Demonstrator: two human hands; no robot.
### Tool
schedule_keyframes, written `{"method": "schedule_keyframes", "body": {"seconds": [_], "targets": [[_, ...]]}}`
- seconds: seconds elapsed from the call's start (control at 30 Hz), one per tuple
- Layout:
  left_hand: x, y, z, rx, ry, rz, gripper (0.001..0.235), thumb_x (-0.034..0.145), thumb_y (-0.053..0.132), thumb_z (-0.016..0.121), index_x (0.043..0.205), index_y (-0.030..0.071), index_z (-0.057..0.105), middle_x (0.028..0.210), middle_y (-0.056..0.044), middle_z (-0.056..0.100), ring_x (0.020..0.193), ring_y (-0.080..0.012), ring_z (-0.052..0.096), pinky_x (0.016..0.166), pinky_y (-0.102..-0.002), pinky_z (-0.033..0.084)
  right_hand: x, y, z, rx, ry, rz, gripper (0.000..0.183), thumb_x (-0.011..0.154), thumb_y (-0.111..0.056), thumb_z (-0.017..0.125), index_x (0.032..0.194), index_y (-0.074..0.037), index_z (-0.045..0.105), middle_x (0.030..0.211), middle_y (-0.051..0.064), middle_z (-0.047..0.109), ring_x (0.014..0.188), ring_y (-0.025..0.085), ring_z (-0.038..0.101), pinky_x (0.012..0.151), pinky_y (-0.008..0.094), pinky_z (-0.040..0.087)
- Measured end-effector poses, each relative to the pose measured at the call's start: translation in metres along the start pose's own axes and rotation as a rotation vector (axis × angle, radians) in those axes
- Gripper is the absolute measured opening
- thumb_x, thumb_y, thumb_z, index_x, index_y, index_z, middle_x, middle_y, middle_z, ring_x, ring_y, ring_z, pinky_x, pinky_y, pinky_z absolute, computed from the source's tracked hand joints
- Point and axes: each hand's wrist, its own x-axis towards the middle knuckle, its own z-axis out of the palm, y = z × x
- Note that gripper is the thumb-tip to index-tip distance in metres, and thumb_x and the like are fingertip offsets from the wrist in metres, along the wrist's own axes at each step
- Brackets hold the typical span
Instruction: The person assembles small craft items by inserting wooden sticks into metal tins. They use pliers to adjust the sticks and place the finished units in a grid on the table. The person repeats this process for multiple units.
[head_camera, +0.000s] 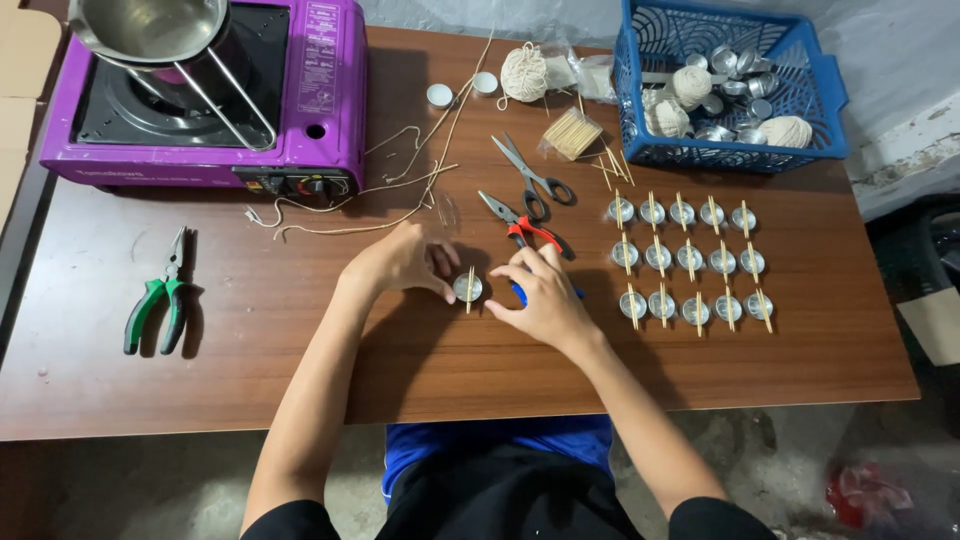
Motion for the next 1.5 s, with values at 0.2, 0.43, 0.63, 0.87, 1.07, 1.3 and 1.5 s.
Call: {"method": "schedule_keyframes", "body": {"seconds": [0.2,0.43,0.63,0.87,1.07,1.3,1.5], "targets": [[0.012,-0.008,0.013,0.095,0.003,0.022,0.051,0.051,0.034,0.102,0.094,0.018,0.081,0.081,0.001,0.08,0.07,-0.0196,0.075,0.065,-0.031,0.062,0.009,0.009,0.018,0.06,-0.108,-0.019,0.045,0.067,-0.037,0.09,0.104,-0.014,0.076,0.098,0.003,0.061,0.1,0.029,0.053,0.092,0.041,0.05],[0.008,0.001,0.015,0.153,0.005,0.039,0.049,0.051,0.038,0.101,0.09,0.016,0.081,0.08,-0.001,0.08,0.077,-0.0243,0.078,0.071,-0.037,0.064,0.011,0.017,0.025,0.079,-0.081,-0.024,0.046,0.067,-0.037,0.091,0.104,-0.014,0.077,0.097,0.002,0.061,0.099,0.027,0.053,0.09,0.039,0.05],[0.005,0.007,0.013,0.195,0.027,0.044,0.05,0.05,0.041,0.1,0.09,0.017,0.081,0.08,0.002,0.08,0.078,-0.0231,0.078,0.072,-0.037,0.064,0.013,0.019,0.027,0.122,-0.072,-0.025,0.043,0.065,-0.032,0.092,0.102,-0.015,0.078,0.096,0.001,0.063,0.098,0.026,0.055,0.088,0.038,0.05],[0.003,0.013,0.011,0.177,0.01,0.034,0.054,0.052,0.039,0.1,0.097,0.015,0.081,0.086,0.0,0.081,0.078,-0.0236,0.077,0.07,-0.037,0.063,0.015,0.022,0.027,0.123,-0.056,-0.06,0.044,0.066,-0.034,0.092,0.101,-0.013,0.077,0.096,0.002,0.062,0.097,0.025,0.054,0.09,0.038,0.05],[-0.002,0.022,0.005,0.104,0.0,0.037,0.065,0.047,0.038,0.101,0.102,0.012,0.078,0.086,-0.003,0.08,0.076,-0.0256,0.076,0.07,-0.038,0.062,0.015,0.021,0.011,0.157,-0.075,-0.064,0.042,0.068,-0.033,0.091,0.102,-0.014,0.077,0.096,0.002,0.062,0.097,0.025,0.054,0.09,0.038,0.05],[0.008,0.023,0.02,-0.054,0.086,0.174,0.051,0.058,0.038,0.098,0.095,0.014,0.074,0.072,-0.002,0.075,0.063,-0.0228,0.069,0.064,-0.036,0.056,-0.002,0.035,-0.06,0.097,-0.089,-0.035,0.039,0.069,-0.033,0.09,0.102,-0.017,0.075,0.099,0.0,0.064,0.098,0.023,0.055,0.088,0.036,0.05],[0.025,0.031,0.051,-0.2,0.167,0.295,0.026,0.081,0.028,0.086,0.096,0.011,0.074,0.07,-0.005,0.073,0.058,-0.018,0.059,0.061,-0.033,0.051,-0.039,0.081,-0.127,0.064,-0.076,0.029,0.039,0.069,-0.028,0.091,0.102,-0.013,0.077,0.096,0.004,0.067,0.095,0.024,0.058,0.09,0.038,0.051]]}}
